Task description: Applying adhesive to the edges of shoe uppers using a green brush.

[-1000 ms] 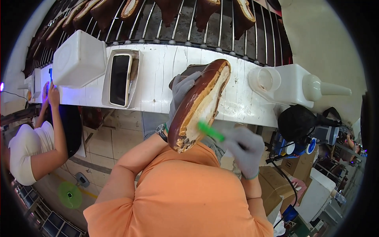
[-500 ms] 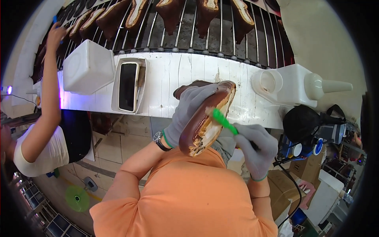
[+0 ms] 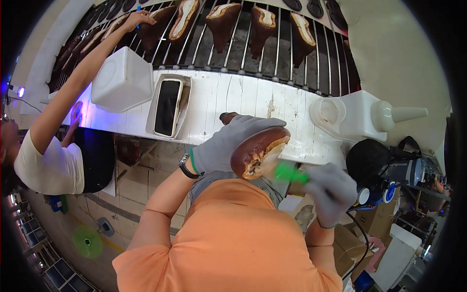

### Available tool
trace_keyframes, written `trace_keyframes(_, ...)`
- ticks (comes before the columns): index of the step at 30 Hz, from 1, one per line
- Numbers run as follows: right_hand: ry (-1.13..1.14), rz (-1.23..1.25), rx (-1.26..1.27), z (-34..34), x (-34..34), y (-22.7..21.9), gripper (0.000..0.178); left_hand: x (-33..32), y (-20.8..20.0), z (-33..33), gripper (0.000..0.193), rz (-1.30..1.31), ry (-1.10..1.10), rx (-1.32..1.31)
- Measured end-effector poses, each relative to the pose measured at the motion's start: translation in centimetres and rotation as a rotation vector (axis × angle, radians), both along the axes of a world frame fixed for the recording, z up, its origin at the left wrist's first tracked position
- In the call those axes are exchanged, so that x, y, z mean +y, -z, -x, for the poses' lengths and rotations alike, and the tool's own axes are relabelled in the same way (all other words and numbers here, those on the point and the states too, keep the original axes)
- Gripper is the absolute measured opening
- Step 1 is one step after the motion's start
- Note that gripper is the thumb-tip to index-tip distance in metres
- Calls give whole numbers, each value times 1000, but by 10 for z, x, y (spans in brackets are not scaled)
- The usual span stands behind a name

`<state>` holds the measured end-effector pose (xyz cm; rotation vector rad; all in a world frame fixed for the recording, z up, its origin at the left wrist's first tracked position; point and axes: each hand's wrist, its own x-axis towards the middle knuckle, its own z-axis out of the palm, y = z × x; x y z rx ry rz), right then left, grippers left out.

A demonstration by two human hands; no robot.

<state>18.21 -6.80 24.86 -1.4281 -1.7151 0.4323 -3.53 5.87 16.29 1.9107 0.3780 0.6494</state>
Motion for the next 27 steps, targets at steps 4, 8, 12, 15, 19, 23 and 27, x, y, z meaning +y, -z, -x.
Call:
trace_keyframes(4,186,57,150,7,8,10,26,7,-7,-3,73,235,69,-37)
trace_keyframes(8,103,29,43,8,14,-2,23,24,-14,-12,75,124,159,-90)
trace_keyframes(12,3,-49,-228,1,22,-20,24,43,-22,-16,81,256,296,129)
trace_keyframes(15,-49,-100,-208,-13,25,-30,25,54,-26,-18,83,239,371,193)
trace_keyframes(19,255,-63,-38,-11,24,-22,26,57,-28,-20,84,373,413,216)
trace_keyframes(23,117,-67,-235,-2,21,-24,28,50,-29,-20,69,293,338,27)
trace_keyframes(27,-50,-11,-251,1,14,-35,28,44,-31,-18,74,338,298,56)
